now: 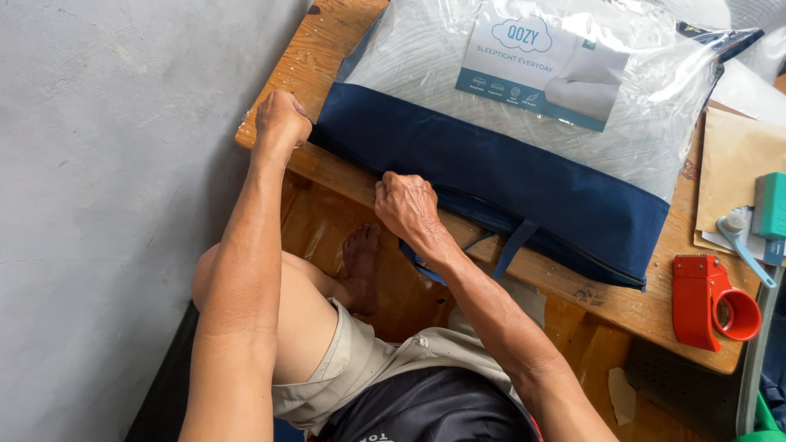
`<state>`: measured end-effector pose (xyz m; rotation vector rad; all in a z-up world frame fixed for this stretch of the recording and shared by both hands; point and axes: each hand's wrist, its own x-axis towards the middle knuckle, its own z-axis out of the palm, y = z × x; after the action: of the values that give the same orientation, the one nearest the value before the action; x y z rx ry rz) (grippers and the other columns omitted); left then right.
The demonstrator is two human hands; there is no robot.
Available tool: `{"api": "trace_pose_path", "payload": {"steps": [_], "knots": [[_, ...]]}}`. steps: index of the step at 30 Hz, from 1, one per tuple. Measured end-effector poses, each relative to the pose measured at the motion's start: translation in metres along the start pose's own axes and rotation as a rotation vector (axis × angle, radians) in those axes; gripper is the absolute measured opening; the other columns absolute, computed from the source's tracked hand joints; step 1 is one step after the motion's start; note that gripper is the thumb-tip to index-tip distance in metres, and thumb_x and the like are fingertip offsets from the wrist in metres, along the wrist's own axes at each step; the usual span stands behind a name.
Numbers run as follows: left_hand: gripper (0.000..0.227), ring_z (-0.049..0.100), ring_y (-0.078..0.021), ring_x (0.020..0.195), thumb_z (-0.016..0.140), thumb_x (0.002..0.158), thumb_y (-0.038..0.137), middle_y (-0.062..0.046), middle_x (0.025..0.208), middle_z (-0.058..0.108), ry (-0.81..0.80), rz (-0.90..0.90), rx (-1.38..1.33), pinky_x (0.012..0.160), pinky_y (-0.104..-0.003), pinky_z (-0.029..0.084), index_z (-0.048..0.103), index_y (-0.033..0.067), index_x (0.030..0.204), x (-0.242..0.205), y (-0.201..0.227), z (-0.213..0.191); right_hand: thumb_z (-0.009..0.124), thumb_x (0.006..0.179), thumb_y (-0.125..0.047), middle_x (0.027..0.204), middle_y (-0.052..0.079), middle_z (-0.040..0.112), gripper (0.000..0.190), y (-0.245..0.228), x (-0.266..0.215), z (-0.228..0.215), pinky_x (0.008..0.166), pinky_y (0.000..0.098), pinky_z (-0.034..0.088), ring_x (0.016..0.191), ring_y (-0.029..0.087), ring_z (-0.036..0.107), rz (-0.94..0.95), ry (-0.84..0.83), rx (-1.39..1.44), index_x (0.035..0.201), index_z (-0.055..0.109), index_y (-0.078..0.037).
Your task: The person cleans a packaged pillow inside a blue tote bag using a green sponge. They wipe the plastic-wrapped pillow and the bag's fabric surface repeatedly, focusing on the front and sides.
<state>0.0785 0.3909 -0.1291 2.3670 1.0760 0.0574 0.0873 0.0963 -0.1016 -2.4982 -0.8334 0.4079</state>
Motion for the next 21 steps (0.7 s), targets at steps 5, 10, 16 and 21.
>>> {"api": "trace_pose_path", "payload": {"steps": [5, 10, 16, 21], "knots": [[0.024, 0.068, -0.0414, 0.110, 0.064, 0.076, 0.000, -0.019, 0.101, 0.074, -0.008, -0.023, -0.019, 0.092, -0.047, 0.057, 0.078, 0.0144, 0.090, -0.006, 0.006, -0.007, 0.050, 0.092, -0.036, 0.073, 0.013, 0.072, 0.034, 0.013, -0.020, -0.015, 0.070, 0.0504, 0.060, 0.076, 0.043, 0.074, 0.052, 0.020, -0.050, 0.089, 0.072, -0.011], [0.024, 0.069, -0.0401, 0.107, 0.063, 0.076, 0.001, -0.019, 0.097, 0.074, 0.011, -0.029, -0.021, 0.090, -0.045, 0.059, 0.077, 0.0147, 0.089, -0.009, 0.006, -0.008, 0.051, 0.093, -0.038, 0.074, 0.014, 0.072, 0.033, 0.033, -0.035, -0.025, 0.072, 0.0526, 0.060, 0.077, 0.044, 0.074, 0.092, 0.036, -0.059, 0.089, 0.072, -0.012], [0.019, 0.071, -0.0434, 0.099, 0.070, 0.084, 0.005, -0.024, 0.093, 0.069, 0.116, 0.018, -0.002, 0.083, -0.051, 0.060, 0.061, -0.0025, 0.099, -0.071, 0.044, -0.039, 0.058, 0.102, -0.033, 0.074, 0.017, 0.068, 0.028, 0.046, -0.058, -0.044, 0.062, 0.0506, 0.059, 0.077, 0.043, 0.072, 0.005, 0.200, 0.231, 0.088, 0.069, -0.011], [0.031, 0.070, -0.0460, 0.099, 0.075, 0.095, 0.028, -0.017, 0.090, 0.071, 0.015, 0.104, -0.155, 0.085, -0.058, 0.055, 0.060, 0.0017, 0.099, -0.164, 0.097, -0.064, 0.052, 0.098, -0.006, 0.086, 0.019, 0.076, 0.022, 0.042, -0.064, -0.055, 0.051, 0.0336, 0.062, 0.066, 0.026, 0.074, 0.194, 0.205, 0.708, 0.110, 0.068, 0.002]]}}
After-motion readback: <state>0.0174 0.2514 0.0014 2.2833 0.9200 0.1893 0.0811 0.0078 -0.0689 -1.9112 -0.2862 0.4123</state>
